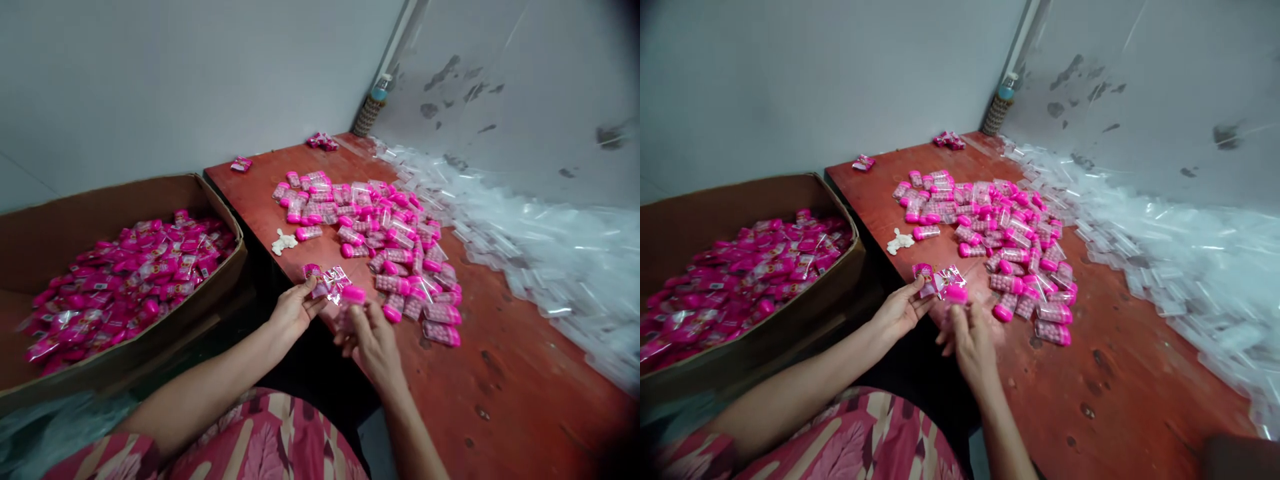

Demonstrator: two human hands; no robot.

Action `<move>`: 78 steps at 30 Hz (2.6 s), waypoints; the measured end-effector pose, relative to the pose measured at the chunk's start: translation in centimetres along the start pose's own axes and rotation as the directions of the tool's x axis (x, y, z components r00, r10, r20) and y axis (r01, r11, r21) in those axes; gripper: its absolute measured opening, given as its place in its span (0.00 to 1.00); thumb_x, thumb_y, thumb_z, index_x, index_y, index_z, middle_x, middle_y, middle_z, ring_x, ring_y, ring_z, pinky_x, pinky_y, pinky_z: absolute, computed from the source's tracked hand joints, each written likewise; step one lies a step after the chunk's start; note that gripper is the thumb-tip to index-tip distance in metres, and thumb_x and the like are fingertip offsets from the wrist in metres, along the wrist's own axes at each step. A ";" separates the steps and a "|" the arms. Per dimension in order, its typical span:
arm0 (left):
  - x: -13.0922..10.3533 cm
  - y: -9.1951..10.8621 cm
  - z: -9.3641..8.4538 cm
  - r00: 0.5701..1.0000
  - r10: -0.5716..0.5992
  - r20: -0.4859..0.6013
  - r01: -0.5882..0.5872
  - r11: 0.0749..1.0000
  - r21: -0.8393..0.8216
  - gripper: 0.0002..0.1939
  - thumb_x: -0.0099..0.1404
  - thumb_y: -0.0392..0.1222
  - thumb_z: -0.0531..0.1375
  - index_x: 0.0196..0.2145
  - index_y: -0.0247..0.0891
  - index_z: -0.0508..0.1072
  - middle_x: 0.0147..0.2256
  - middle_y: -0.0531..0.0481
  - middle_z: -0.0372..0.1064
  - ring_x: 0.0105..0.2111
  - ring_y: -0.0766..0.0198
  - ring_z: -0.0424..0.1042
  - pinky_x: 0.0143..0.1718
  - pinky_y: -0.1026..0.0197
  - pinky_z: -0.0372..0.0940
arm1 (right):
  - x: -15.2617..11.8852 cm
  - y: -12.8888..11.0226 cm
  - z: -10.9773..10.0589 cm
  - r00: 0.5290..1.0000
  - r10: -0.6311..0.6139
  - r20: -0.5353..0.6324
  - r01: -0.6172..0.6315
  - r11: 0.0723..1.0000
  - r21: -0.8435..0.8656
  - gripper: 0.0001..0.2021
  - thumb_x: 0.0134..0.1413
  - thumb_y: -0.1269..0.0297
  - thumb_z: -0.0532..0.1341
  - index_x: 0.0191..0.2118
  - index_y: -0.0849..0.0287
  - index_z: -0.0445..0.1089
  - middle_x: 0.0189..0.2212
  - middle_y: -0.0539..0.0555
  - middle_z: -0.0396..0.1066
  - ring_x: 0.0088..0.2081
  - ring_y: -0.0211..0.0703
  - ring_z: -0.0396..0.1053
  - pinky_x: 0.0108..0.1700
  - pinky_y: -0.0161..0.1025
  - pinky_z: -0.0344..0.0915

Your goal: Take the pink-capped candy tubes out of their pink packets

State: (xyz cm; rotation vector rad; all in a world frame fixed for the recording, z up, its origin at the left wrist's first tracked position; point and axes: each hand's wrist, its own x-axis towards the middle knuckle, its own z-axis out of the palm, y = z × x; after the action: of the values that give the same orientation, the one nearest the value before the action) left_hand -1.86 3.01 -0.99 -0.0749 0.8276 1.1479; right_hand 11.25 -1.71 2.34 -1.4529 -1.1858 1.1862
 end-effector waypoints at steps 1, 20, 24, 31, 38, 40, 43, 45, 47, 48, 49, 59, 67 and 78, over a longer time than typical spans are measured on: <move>-0.1 -0.2 0.2 1.000 -0.010 0.008 0.010 1.000 0.003 0.07 0.52 0.35 0.63 0.29 0.31 0.69 0.26 0.48 0.70 0.25 0.65 0.72 0.27 0.63 0.69 | -1.1 0.4 0.8 0.999 0.034 0.037 -0.035 0.999 0.018 0.12 0.53 0.54 0.53 0.37 0.57 0.60 0.24 0.50 0.68 0.16 0.34 0.64 0.14 0.30 0.60; -2.0 -1.5 1.7 0.948 0.005 0.318 -0.133 0.914 0.384 0.16 0.44 0.46 0.66 0.26 0.31 0.70 0.19 0.52 0.66 0.17 0.70 0.63 0.18 0.68 0.57 | -2.1 2.4 1.8 0.997 0.067 -0.041 -0.056 0.972 0.230 0.14 0.52 0.52 0.54 0.34 0.59 0.60 0.21 0.48 0.68 0.19 0.35 0.68 0.19 0.31 0.67; -1.7 -1.4 1.5 0.941 -0.038 0.335 -0.127 0.879 0.459 0.14 0.46 0.44 0.66 0.26 0.30 0.72 0.19 0.51 0.66 0.16 0.70 0.63 0.18 0.66 0.58 | -2.3 2.4 1.9 0.992 0.011 -0.128 0.004 0.993 0.115 0.14 0.52 0.52 0.55 0.34 0.59 0.61 0.20 0.47 0.67 0.18 0.34 0.67 0.19 0.31 0.66; -1.4 -0.6 1.2 0.902 -0.101 0.420 -0.173 0.807 0.565 0.11 0.48 0.41 0.64 0.21 0.28 0.73 0.17 0.51 0.64 0.16 0.71 0.62 0.19 0.67 0.58 | -1.9 2.6 1.5 0.999 0.036 -0.027 -0.029 0.973 0.230 0.12 0.53 0.53 0.54 0.31 0.59 0.61 0.21 0.47 0.68 0.18 0.33 0.66 0.17 0.30 0.64; -1.2 -0.7 0.6 0.924 -0.065 0.377 -0.158 0.833 0.531 0.10 0.48 0.41 0.64 0.24 0.27 0.74 0.21 0.47 0.69 0.21 0.68 0.67 0.26 0.65 0.63 | -1.9 3.0 1.3 0.998 0.067 -0.015 -0.056 0.917 0.396 0.12 0.52 0.58 0.57 0.40 0.57 0.59 0.27 0.48 0.69 0.25 0.36 0.71 0.26 0.33 0.69; -1.3 -0.9 0.4 0.936 -0.056 0.348 -0.122 0.875 0.468 0.10 0.48 0.40 0.64 0.25 0.28 0.74 0.23 0.46 0.70 0.24 0.67 0.68 0.29 0.64 0.64 | -2.2 3.1 1.3 0.998 0.056 0.006 -0.053 0.902 0.428 0.14 0.52 0.62 0.58 0.44 0.56 0.57 0.31 0.49 0.70 0.30 0.37 0.71 0.32 0.35 0.70; -1.6 -1.3 0.0 0.930 -0.103 0.354 -0.080 0.880 0.468 0.11 0.47 0.39 0.65 0.25 0.27 0.74 0.22 0.47 0.69 0.22 0.68 0.67 0.26 0.65 0.64 | -2.2 3.1 1.1 0.999 0.053 0.010 -0.052 0.889 0.454 0.13 0.50 0.65 0.59 0.41 0.56 0.58 0.31 0.49 0.71 0.30 0.36 0.71 0.34 0.35 0.70; -2.1 -1.5 -0.2 0.919 -0.139 0.368 -0.058 0.877 0.478 0.11 0.47 0.40 0.65 0.26 0.27 0.74 0.22 0.47 0.69 0.21 0.69 0.67 0.25 0.65 0.64 | -1.7 3.1 1.2 0.998 0.058 -0.021 -0.042 0.891 0.452 0.11 0.49 0.65 0.60 0.38 0.56 0.58 0.27 0.47 0.70 0.26 0.35 0.71 0.29 0.33 0.69; -2.8 -1.2 -0.4 0.908 -0.160 0.386 -0.051 0.874 0.483 0.11 0.48 0.40 0.64 0.27 0.26 0.74 0.23 0.46 0.70 0.23 0.67 0.68 0.28 0.62 0.65 | -1.1 3.0 1.5 0.998 0.053 -0.038 -0.031 0.903 0.429 0.11 0.47 0.65 0.62 0.35 0.57 0.59 0.22 0.45 0.69 0.21 0.34 0.69 0.23 0.31 0.67; -3.2 -0.8 -0.5 0.907 -0.147 0.395 -0.068 0.875 0.480 0.11 0.49 0.39 0.64 0.26 0.26 0.74 0.24 0.45 0.71 0.24 0.65 0.70 0.31 0.61 0.66 | -0.9 2.9 1.6 0.998 0.048 -0.029 -0.032 0.909 0.414 0.11 0.47 0.64 0.62 0.34 0.57 0.59 0.20 0.45 0.68 0.20 0.33 0.67 0.21 0.29 0.65; -3.7 -0.1 -0.7 0.911 -0.103 0.400 -0.104 0.880 0.463 0.10 0.50 0.39 0.64 0.26 0.26 0.74 0.25 0.44 0.71 0.26 0.63 0.71 0.34 0.59 0.66 | -0.7 2.7 1.7 0.999 0.045 -0.011 -0.037 0.914 0.404 0.10 0.46 0.64 0.62 0.33 0.58 0.59 0.20 0.45 0.68 0.19 0.33 0.67 0.20 0.28 0.64; -1.2 5.9 -1.5 0.646 0.580 0.496 -0.729 0.277 0.626 0.20 0.56 0.51 0.57 0.42 0.37 0.72 0.44 0.43 0.69 0.46 0.54 0.66 0.50 0.51 0.56 | -0.4 2.7 0.2 0.997 0.062 -0.042 -0.048 0.962 0.270 0.11 0.51 0.56 0.57 0.30 0.59 0.61 0.21 0.47 0.67 0.19 0.33 0.66 0.21 0.29 0.63; 4.4 1.0 -0.1 0.513 0.239 0.824 -0.555 -0.641 0.531 0.14 0.59 0.45 0.55 0.42 0.42 0.72 0.50 0.48 0.63 0.56 0.52 0.52 0.56 0.43 0.40 | -0.7 2.5 -0.3 0.995 0.076 -0.065 -0.060 0.975 0.215 0.10 0.50 0.57 0.57 0.30 0.60 0.61 0.21 0.49 0.68 0.19 0.33 0.65 0.20 0.29 0.62; 2.4 -0.2 -0.1 0.303 0.333 0.893 -0.748 -0.497 0.439 0.11 0.60 0.40 0.55 0.40 0.41 0.73 0.47 0.48 0.67 0.54 0.56 0.57 0.55 0.45 0.48 | 2.7 2.6 0.3 0.978 -0.083 -0.191 0.127 0.965 0.231 0.17 0.46 0.63 0.61 0.43 0.55 0.60 0.34 0.51 0.69 0.34 0.39 0.68 0.34 0.37 0.65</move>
State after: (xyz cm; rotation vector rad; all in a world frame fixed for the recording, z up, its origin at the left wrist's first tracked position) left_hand -1.39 4.74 -2.60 2.2449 1.2192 1.2674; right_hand 11.55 0.56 -0.60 -1.2675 -0.9466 1.0616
